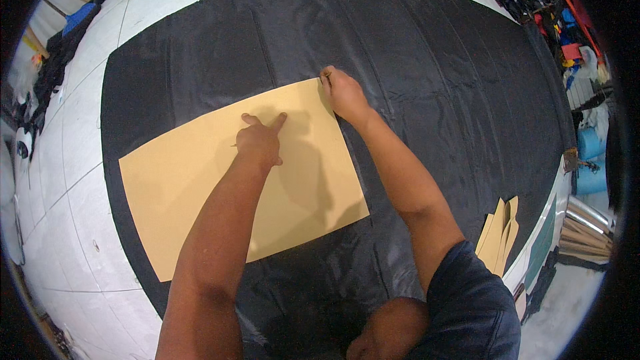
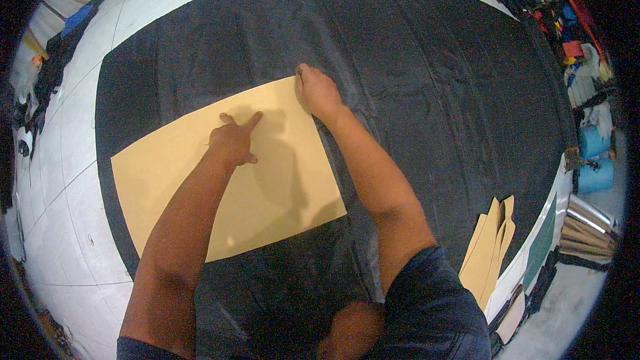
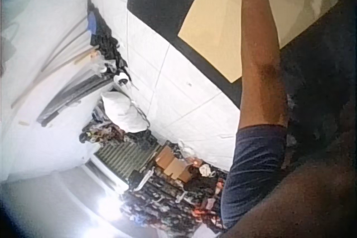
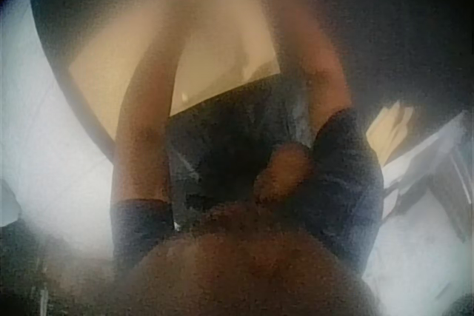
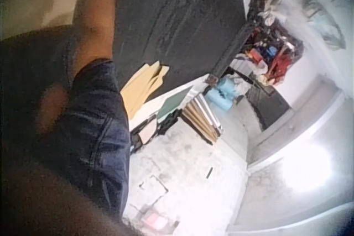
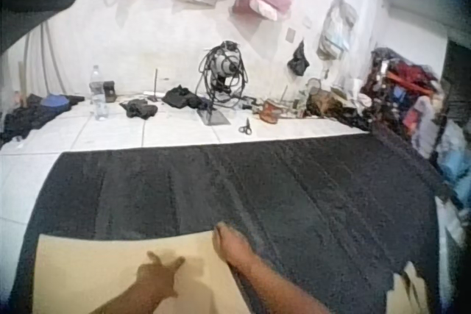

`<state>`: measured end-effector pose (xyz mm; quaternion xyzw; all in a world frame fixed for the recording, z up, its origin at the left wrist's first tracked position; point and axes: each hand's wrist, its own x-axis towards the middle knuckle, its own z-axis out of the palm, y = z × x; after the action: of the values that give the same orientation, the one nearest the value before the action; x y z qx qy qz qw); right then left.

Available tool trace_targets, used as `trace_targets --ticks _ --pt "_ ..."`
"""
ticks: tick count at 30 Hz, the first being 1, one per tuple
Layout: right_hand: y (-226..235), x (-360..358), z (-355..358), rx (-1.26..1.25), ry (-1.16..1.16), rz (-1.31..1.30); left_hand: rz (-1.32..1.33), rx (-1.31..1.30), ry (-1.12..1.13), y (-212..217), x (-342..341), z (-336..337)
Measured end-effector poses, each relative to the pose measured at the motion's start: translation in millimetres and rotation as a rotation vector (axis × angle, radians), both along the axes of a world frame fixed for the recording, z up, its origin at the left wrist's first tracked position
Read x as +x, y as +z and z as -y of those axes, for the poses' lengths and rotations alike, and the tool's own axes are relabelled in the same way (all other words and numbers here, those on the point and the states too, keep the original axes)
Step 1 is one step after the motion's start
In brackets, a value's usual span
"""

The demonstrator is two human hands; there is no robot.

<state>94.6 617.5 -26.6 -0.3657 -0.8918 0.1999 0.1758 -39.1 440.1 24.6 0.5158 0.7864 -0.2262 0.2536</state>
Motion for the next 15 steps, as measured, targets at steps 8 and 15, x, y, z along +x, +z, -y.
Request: trace_targets --ticks 8,15 --pt "10.2 19.5 19.5 0.048 0.056 0.091 -0.001 0.005 0.003 -3.4 -0.3 -0.1" --pt "11.2 22.6 13.8 0.053 0.088 0.087 0.005 -0.002 -0.006 -0.9 2.1 -2.9"
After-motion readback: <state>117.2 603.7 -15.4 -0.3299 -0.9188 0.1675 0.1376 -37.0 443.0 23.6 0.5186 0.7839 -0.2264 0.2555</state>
